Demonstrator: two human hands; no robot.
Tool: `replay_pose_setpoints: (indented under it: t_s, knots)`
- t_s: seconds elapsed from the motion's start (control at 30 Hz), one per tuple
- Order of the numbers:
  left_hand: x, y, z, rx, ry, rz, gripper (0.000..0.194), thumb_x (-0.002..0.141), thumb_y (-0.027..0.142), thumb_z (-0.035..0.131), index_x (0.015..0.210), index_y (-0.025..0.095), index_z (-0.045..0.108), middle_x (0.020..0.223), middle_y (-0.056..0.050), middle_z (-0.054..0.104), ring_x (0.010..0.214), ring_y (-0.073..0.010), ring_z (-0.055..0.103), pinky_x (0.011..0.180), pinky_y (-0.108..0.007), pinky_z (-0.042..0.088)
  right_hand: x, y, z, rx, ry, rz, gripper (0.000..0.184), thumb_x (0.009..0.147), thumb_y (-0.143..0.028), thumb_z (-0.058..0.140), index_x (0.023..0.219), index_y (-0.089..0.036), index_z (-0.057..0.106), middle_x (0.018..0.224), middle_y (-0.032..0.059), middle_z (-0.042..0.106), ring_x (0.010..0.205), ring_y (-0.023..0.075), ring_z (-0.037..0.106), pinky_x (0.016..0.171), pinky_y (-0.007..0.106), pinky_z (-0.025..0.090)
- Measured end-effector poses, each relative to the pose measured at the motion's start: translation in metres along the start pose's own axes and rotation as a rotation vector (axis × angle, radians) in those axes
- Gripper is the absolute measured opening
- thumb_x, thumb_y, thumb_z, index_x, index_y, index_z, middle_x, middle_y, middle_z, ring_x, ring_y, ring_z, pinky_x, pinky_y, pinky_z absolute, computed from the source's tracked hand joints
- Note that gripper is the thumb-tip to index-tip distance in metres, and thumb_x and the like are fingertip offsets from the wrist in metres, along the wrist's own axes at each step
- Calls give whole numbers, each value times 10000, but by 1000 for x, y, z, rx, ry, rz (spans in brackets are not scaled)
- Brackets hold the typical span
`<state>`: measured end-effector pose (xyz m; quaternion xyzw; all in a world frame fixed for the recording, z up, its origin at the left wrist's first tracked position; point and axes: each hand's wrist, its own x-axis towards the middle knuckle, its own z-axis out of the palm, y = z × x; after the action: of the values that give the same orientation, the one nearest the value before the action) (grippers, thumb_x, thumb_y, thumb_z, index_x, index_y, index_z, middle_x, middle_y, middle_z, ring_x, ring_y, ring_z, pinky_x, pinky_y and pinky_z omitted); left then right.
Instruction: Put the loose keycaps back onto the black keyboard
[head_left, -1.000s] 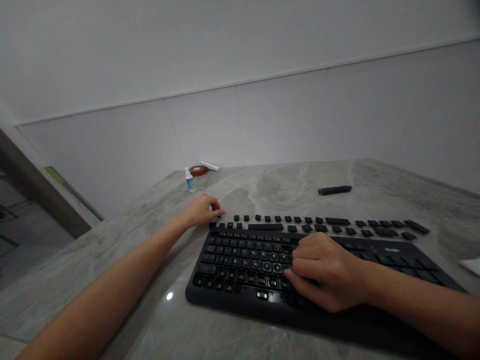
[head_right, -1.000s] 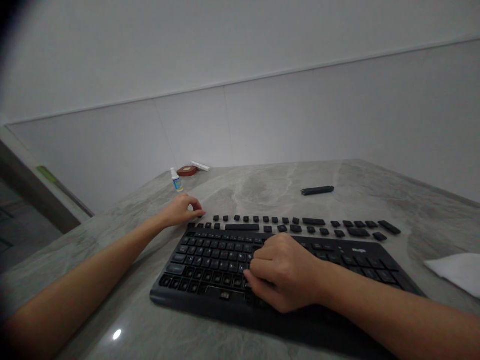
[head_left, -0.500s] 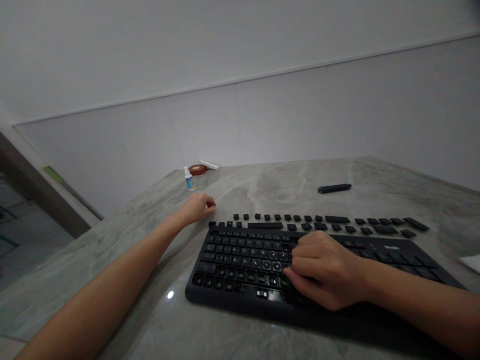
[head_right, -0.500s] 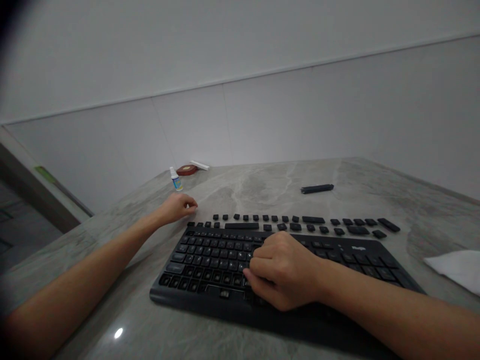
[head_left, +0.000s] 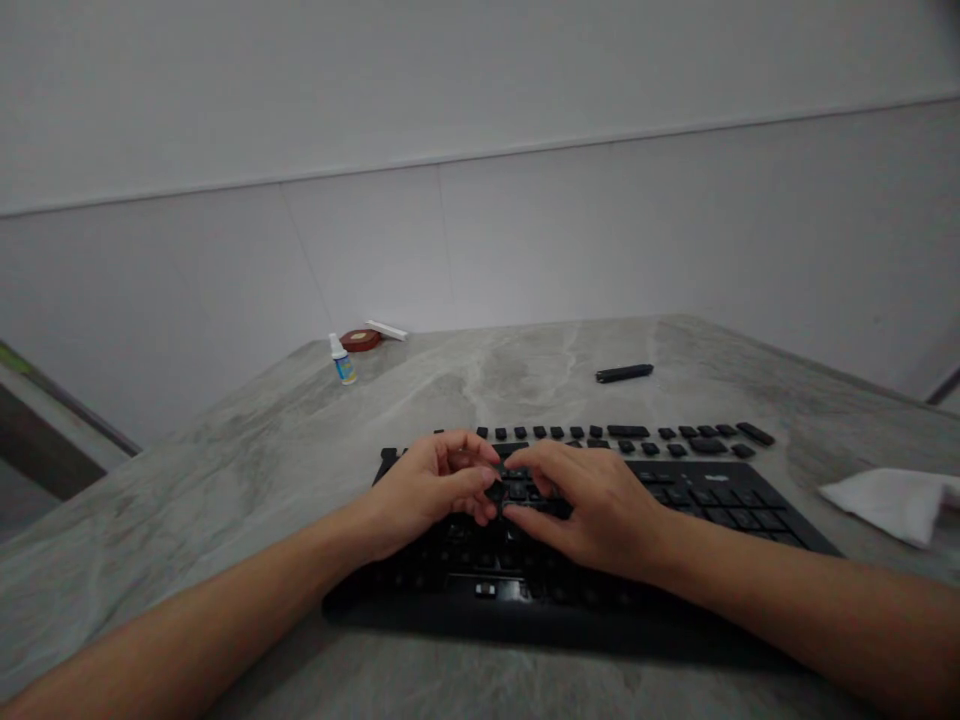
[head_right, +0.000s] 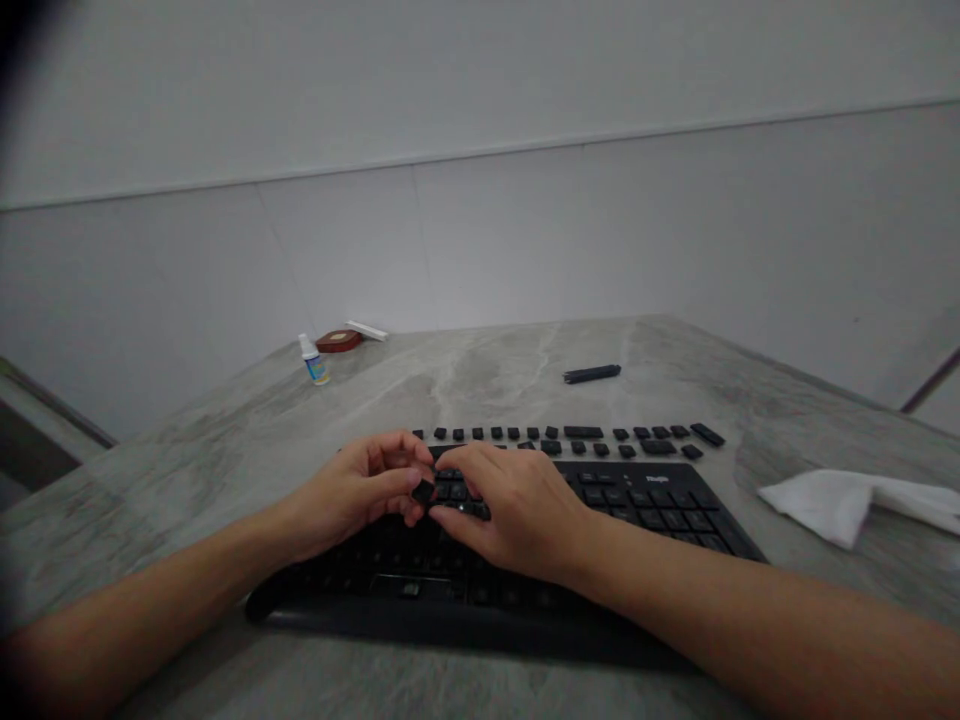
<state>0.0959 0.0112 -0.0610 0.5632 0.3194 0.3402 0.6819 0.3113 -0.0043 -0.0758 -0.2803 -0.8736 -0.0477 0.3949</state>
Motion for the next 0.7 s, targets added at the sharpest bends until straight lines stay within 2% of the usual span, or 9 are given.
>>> replay_pose_setpoints:
  t_s: [0.27, 0.43, 0.6, 0.7]
  knots:
    - [1, 0, -3, 89, -30, 6, 337, 788, 392, 827, 854, 138, 616, 665, 1, 689, 573, -89, 642, 589, -192, 524, 1, -3, 3, 24, 55, -79, 149, 954, -270, 580, 903, -142, 638, 644, -29, 587, 512, 98, 512, 496, 238, 353]
    - [-1, 5, -4, 115, -93, 49, 312, 827, 393, 802, 905, 132, 651, 720, -25, 720, 638, -105, 670, 626, -205, 536, 2, -4, 2, 70, 74, -64, 115, 919, -224, 568, 923, -139, 645, 624, -29, 607, 487, 88, 508, 484, 223, 348]
    - [-3, 4, -3, 124, -120, 77, 294, 842, 355, 794, 985, 137, 658, 802, -48, 750, 686, -135, 709, 619, -224, 549, 4, -3, 0, 226, -28, 64, 154, 924, -210, 542, 866, -150, 671, 593, -32, 623, 483, 80, 539, 499, 201, 377]
    - [-3, 3, -3, 121, -128, 67, 296, 845, 364, 786, 976, 134, 654, 825, -59, 762, 681, -139, 715, 617, -231, 544, 4, -3, -1, 239, -55, 68, 235, 951, -202, 490, 820, -146, 677, 615, -8, 647, 498, 89, 556, 511, 210, 387]
